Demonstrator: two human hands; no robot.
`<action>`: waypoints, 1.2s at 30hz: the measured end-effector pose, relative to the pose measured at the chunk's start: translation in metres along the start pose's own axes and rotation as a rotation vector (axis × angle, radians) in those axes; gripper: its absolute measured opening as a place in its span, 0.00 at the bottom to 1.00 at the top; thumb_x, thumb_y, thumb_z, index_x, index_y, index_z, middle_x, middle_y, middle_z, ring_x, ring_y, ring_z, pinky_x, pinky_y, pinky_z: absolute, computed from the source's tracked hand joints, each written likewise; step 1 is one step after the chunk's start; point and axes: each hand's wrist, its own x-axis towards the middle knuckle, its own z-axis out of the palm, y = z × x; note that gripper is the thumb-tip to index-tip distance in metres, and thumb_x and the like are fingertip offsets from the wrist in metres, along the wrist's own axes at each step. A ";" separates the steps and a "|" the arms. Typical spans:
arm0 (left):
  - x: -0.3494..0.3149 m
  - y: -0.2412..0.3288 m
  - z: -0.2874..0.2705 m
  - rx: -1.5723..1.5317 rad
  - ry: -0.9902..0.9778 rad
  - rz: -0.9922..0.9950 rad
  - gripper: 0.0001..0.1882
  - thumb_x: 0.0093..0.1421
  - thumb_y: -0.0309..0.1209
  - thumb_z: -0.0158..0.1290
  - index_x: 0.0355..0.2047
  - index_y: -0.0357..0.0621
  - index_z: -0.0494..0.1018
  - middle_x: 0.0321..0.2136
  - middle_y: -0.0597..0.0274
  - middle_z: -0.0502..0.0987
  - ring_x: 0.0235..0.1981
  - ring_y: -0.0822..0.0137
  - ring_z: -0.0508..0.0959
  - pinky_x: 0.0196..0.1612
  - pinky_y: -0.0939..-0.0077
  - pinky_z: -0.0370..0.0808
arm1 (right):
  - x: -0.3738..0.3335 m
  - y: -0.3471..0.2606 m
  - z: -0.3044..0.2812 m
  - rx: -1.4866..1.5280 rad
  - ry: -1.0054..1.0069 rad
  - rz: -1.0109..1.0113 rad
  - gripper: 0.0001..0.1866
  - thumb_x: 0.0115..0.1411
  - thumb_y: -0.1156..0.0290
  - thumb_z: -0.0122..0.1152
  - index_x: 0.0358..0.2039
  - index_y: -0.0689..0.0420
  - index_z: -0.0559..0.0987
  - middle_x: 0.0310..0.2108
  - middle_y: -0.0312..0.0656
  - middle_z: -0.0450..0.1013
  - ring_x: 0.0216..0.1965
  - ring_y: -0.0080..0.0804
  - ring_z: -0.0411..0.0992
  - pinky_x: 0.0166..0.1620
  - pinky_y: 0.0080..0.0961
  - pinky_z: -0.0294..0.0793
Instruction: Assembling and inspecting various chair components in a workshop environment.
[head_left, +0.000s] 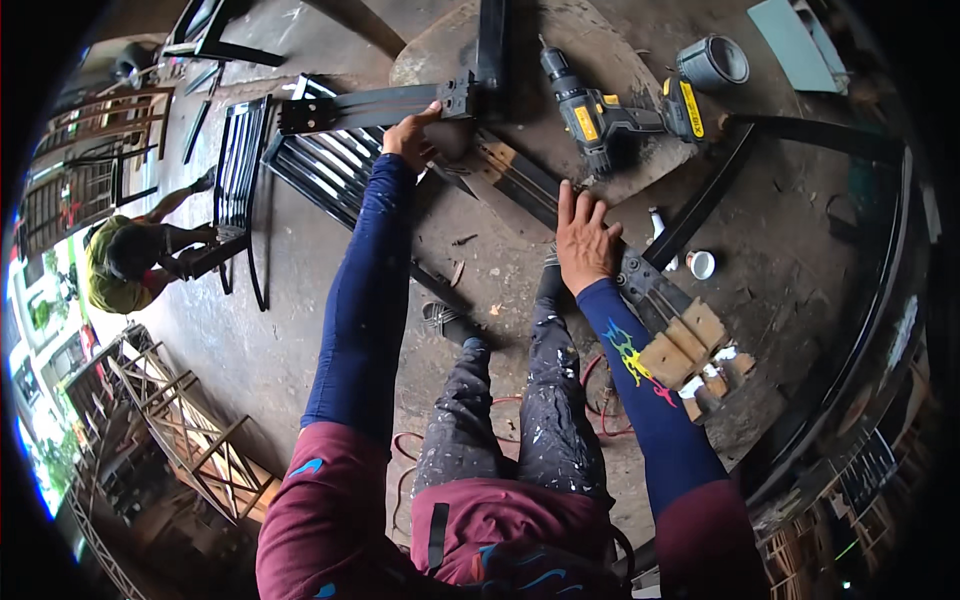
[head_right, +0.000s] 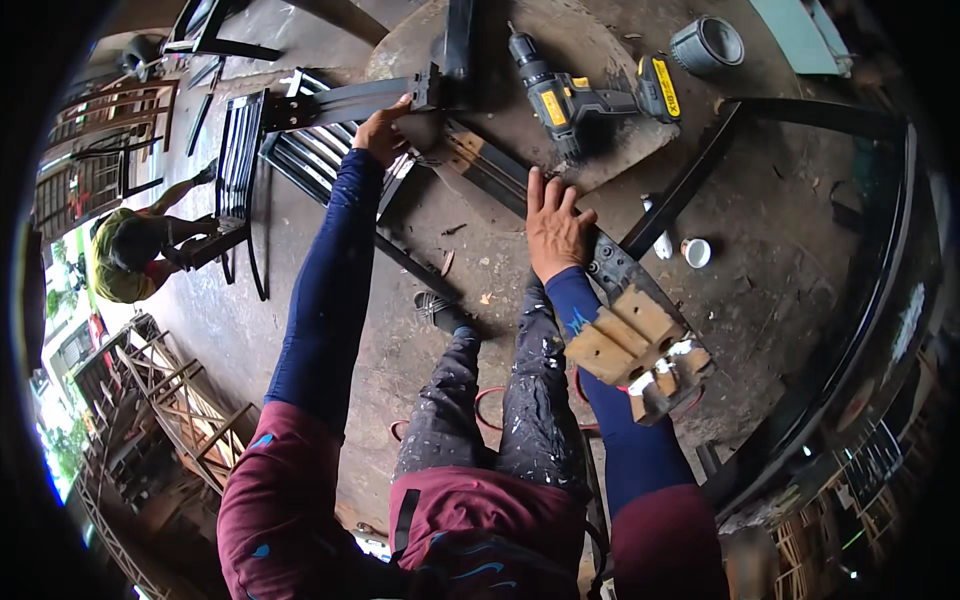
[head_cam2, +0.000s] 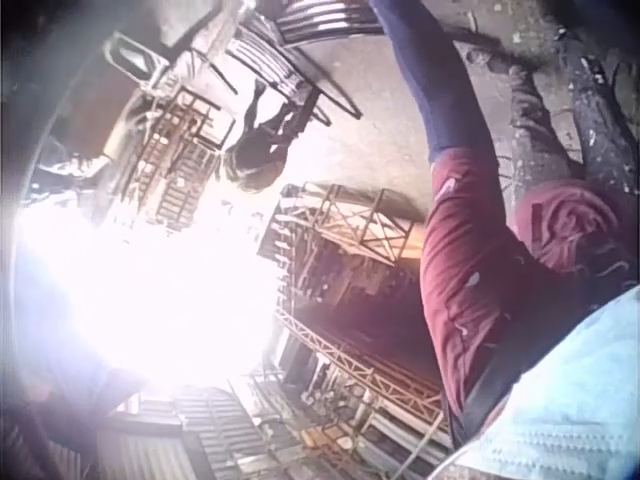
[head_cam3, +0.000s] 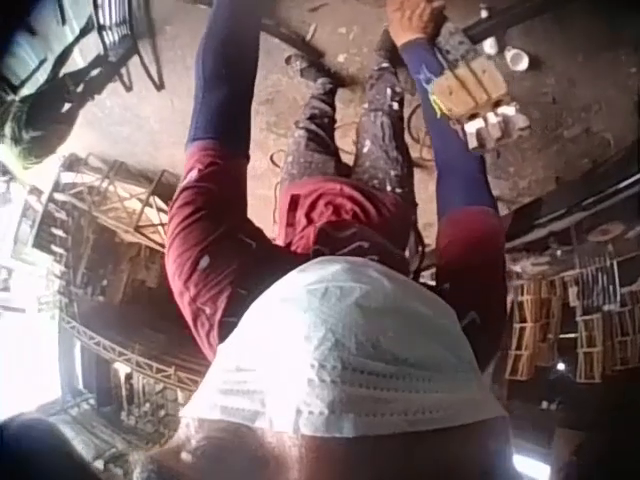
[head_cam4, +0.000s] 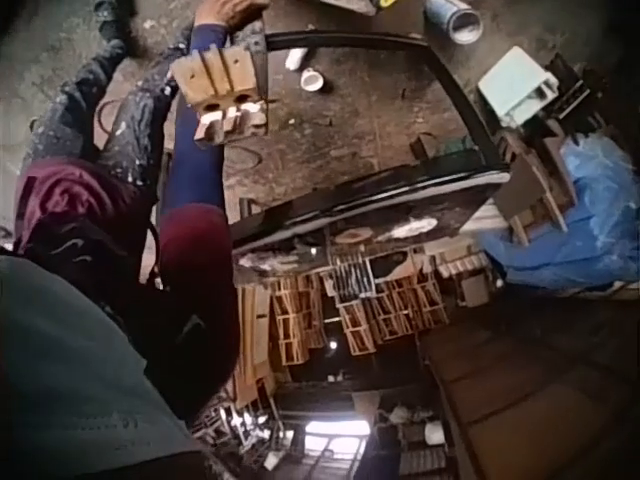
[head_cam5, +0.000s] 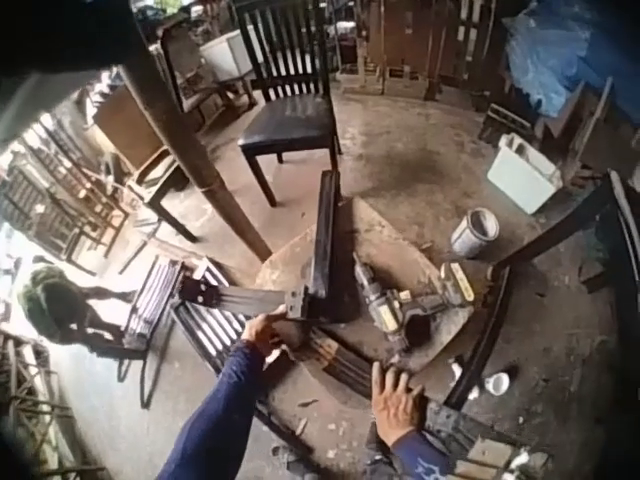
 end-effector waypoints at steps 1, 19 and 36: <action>0.005 -0.002 -0.001 -0.013 -0.033 0.010 0.39 0.52 0.46 0.70 0.59 0.42 0.67 0.62 0.51 0.67 0.53 0.51 0.73 0.56 0.57 0.69 | -0.001 0.002 0.001 0.007 0.003 0.003 0.36 0.63 0.68 0.53 0.71 0.49 0.54 0.55 0.42 0.64 0.51 0.41 0.64 0.41 0.46 0.71; -0.067 -0.133 0.068 0.295 0.396 0.625 0.65 0.45 0.38 0.75 0.72 0.38 0.40 0.53 0.39 0.74 0.51 0.53 0.78 0.54 0.67 0.75 | -0.002 0.000 -0.002 0.096 -0.038 0.060 0.37 0.61 0.69 0.56 0.70 0.52 0.55 0.58 0.46 0.62 0.55 0.44 0.65 0.47 0.51 0.72; -0.054 -0.134 0.065 0.246 0.332 0.492 0.68 0.40 0.42 0.77 0.71 0.36 0.42 0.56 0.34 0.72 0.57 0.46 0.75 0.60 0.64 0.71 | -0.138 0.106 0.019 1.125 0.297 0.281 0.45 0.53 0.65 0.75 0.67 0.63 0.60 0.68 0.52 0.58 0.67 0.44 0.58 0.67 0.39 0.60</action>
